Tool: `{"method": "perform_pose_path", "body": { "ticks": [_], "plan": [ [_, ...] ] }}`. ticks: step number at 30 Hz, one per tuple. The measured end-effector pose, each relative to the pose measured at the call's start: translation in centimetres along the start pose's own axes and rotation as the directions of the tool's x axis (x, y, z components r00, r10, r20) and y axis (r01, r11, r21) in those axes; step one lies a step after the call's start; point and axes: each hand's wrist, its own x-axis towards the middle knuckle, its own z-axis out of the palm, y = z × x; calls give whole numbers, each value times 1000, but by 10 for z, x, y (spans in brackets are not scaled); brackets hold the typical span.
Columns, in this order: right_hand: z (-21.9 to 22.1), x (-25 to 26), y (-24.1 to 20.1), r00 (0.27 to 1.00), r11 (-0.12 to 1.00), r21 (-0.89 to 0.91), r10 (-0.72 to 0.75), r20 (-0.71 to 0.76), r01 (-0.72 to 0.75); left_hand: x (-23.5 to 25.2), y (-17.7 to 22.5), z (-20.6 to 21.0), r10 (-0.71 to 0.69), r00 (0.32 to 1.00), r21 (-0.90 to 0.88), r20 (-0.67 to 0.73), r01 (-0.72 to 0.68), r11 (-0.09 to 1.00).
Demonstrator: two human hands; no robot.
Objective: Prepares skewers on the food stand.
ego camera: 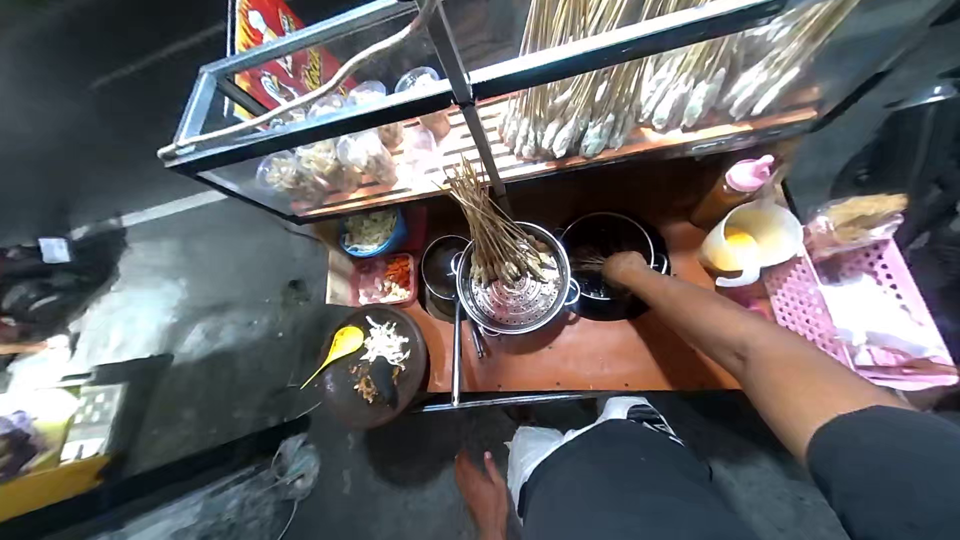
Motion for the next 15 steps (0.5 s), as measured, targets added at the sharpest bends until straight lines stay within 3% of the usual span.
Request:
{"method": "perform_pose_path", "body": {
  "ticks": [3, 6, 8, 9, 11, 13, 15],
  "plan": [
    [-18, 21, 11, 988, 961, 277, -40, 151, -4, -6, -27, 6, -69, 998, 5, -5, 70, 998],
    [-15, 40, 34, 981, 798, 588, 19, 193, -131, -10, -53, 13, -139, 990, -3, -2, 139, 990],
    [-14, 38, 42, 976, 728, 663, 38, 213, -173, -14, -66, 16, -184, 983, 3, 12, 184, 983],
    [-16, 36, 43, 975, 772, 613, 38, 220, -168, -17, -70, 18, -204, 979, 11, 20, 204, 979],
    [-17, 29, 36, 986, 927, 350, 89, 138, -133, -24, -79, 22, -235, 971, 23, 41, 235, 972],
    [-11, 16, 30, 991, 979, 166, 126, -42, -118, -32, -83, 24, -275, 959, 38, 73, 273, 961],
    [-4, 8, 30, 961, 988, 128, 111, -253, -81, -39, -84, 25, -331, 939, 42, 97, 329, 944]
  ]
}}
